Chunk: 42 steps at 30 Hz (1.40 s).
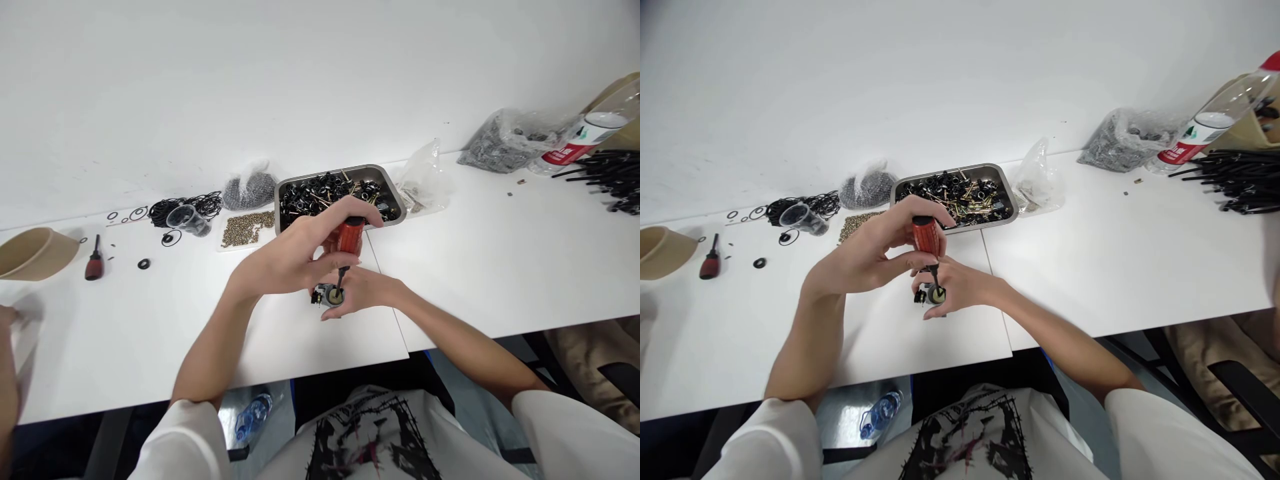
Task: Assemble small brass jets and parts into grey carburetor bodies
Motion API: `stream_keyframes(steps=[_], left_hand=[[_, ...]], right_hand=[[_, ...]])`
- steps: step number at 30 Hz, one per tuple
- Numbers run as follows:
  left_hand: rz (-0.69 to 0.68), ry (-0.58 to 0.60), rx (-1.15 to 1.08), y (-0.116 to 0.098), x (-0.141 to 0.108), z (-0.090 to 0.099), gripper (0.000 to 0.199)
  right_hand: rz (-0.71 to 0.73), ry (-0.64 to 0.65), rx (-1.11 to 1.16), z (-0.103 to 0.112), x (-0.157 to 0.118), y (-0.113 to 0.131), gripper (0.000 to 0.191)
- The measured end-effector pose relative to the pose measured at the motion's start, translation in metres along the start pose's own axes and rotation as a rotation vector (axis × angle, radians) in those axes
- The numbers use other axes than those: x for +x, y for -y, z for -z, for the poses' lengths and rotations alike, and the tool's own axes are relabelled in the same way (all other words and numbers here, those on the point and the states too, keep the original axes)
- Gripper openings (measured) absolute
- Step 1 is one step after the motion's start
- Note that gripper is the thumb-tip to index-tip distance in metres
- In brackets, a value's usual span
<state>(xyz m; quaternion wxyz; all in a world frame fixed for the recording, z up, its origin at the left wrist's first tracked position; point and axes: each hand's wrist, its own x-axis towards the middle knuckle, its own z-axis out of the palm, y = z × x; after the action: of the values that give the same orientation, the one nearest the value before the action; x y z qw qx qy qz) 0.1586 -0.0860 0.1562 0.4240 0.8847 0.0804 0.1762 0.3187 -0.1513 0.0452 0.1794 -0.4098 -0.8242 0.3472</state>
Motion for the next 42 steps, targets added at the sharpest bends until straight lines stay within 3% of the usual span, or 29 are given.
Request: stream_keyframes(steps=[3,8,13,15,19,21,26,31,38,42], left_hand=[[-0.035,-0.018,0.008,-0.001,0.0,0.0,0.032],[-0.12,-0.214,-0.091,-0.005,-0.003,0.0,0.026],[0.016,-0.152,-0.136,-0.009,-0.009,0.007,0.026],[0.009,-0.132,-0.114,-0.008,-0.009,0.008,0.022],[-0.093,-0.249,-0.066,-0.005,-0.006,0.005,0.024],[-0.076,-0.313,-0.074,-0.005,-0.007,0.004,0.03],[0.02,-0.268,-0.082,-0.008,-0.012,0.01,0.027],[-0.02,-0.257,-0.127,-0.003,-0.004,0.005,0.018],[-0.082,-0.403,-0.177,0.01,0.005,-0.008,0.025],[-0.067,-0.387,-0.281,0.011,0.003,-0.006,0.027]], right_hand=[[0.011,-0.012,0.005,0.0,0.0,0.0,0.045],[0.032,-0.004,0.002,-0.002,-0.001,-0.004,0.044],[0.104,-0.01,0.006,-0.004,0.0,-0.009,0.044],[0.092,-0.008,0.017,-0.004,-0.001,-0.008,0.043],[0.041,-0.005,0.029,-0.003,-0.002,-0.006,0.042],[0.078,-0.019,0.022,-0.004,-0.001,-0.007,0.043],[0.16,-0.039,0.019,-0.007,0.001,-0.013,0.042],[0.118,-0.038,0.017,-0.006,0.0,-0.01,0.043],[0.162,-0.063,0.032,-0.007,0.001,-0.009,0.04],[0.185,-0.078,0.031,-0.009,0.002,-0.013,0.039]])
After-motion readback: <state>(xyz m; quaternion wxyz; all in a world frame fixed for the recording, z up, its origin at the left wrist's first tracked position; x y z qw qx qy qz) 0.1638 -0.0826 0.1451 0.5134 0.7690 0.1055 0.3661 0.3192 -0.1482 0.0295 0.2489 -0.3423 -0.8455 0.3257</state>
